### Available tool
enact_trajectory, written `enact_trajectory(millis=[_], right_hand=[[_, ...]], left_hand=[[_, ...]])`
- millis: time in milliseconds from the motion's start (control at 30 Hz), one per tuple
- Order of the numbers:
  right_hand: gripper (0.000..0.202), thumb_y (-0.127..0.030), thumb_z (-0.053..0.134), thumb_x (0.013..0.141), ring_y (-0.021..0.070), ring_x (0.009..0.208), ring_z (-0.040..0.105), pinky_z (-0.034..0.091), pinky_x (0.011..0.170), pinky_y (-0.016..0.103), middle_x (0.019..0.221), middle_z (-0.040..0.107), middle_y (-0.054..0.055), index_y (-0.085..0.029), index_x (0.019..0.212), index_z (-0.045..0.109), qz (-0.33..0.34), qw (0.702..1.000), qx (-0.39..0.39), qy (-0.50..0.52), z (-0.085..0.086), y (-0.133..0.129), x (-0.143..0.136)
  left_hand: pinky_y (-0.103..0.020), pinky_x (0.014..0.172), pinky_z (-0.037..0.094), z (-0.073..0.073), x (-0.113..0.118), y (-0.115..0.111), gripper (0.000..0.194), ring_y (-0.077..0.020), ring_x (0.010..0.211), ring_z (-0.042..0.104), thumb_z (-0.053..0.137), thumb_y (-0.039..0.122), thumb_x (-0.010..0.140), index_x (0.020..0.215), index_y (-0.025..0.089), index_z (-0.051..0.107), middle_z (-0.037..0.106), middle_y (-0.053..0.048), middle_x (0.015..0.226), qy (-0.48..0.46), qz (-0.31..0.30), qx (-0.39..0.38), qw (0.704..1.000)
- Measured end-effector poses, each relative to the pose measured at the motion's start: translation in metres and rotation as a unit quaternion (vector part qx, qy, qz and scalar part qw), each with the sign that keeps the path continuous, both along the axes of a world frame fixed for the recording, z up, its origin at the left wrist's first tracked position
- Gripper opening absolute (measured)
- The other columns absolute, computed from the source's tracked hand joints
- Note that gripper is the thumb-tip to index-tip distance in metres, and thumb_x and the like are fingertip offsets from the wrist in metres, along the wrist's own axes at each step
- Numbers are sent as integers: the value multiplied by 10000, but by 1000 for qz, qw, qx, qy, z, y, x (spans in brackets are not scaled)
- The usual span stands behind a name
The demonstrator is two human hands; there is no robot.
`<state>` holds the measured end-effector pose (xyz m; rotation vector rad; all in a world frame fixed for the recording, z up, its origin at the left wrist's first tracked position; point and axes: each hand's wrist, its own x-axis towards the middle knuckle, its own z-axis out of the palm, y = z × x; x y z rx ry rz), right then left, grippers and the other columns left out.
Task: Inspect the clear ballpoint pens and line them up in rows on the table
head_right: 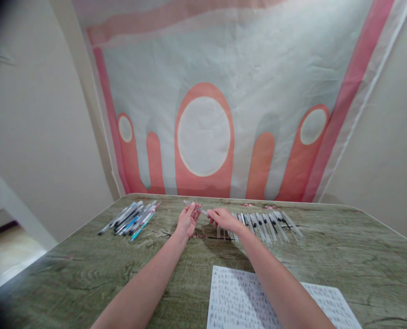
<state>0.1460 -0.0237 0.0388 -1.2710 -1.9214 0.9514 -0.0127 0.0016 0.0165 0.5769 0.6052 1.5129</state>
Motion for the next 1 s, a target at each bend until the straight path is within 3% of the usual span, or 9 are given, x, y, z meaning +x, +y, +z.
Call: enact_trajectory(millis=[67,233,433,600,667,833,1000], right_hand=[[422,-457,334,801,78,450,495,352,410,177,620,606,30,-121,730,580,13,1000,-9,-3,0,0,-1],[292,-411,528,705,79,476,492,366,447,175,574,593,12,-125,679,584,-31,997,67,-23,0,1,1],[393,-430,350,807,80,445,506,336,365,172,683,627,49,-115,780,584,4,1000,-22,11,-3,1,0],[239,-350,509,729,73,467,507,382,434,168,603,598,14,-120,707,572,-9,999,41,2,-5,5,1],[194,-321,545,702,72,469,504,376,425,161,573,576,-3,-128,722,556,-22,999,34,10,-6,5,2],[129,-257,507,719,67,459,501,372,392,152,591,562,-20,-150,793,507,-14,999,-29,43,-5,3,-1],[144,-244,438,745,66,444,493,368,393,154,571,538,-21,-142,784,532,-16,1000,-20,10,-2,1,-3]], left_hand=[[-200,657,477,1,0,-1,174,-107,755,611,624,199,681,768,144,483,631,-38,779,2,5,-5,1000],[-200,656,477,1,1,-1,182,-111,757,612,631,194,673,763,143,481,631,-36,770,-2,8,-9,1000],[-202,642,481,-3,0,2,211,-122,752,615,650,193,652,764,138,480,630,-46,773,-11,16,-7,1000],[-200,639,482,-2,0,0,216,-122,748,616,656,192,645,767,139,486,632,-46,772,-12,19,-10,1000],[-200,641,483,-1,0,0,213,-119,742,616,657,190,644,761,138,487,632,-46,766,-12,21,-15,1000],[-200,634,482,-1,0,1,211,-119,741,615,656,184,644,766,137,491,630,-42,761,-10,22,-16,1000],[-195,637,479,-3,-1,2,216,-118,749,614,660,187,640,765,136,492,630,-44,769,-11,20,-12,1000]])
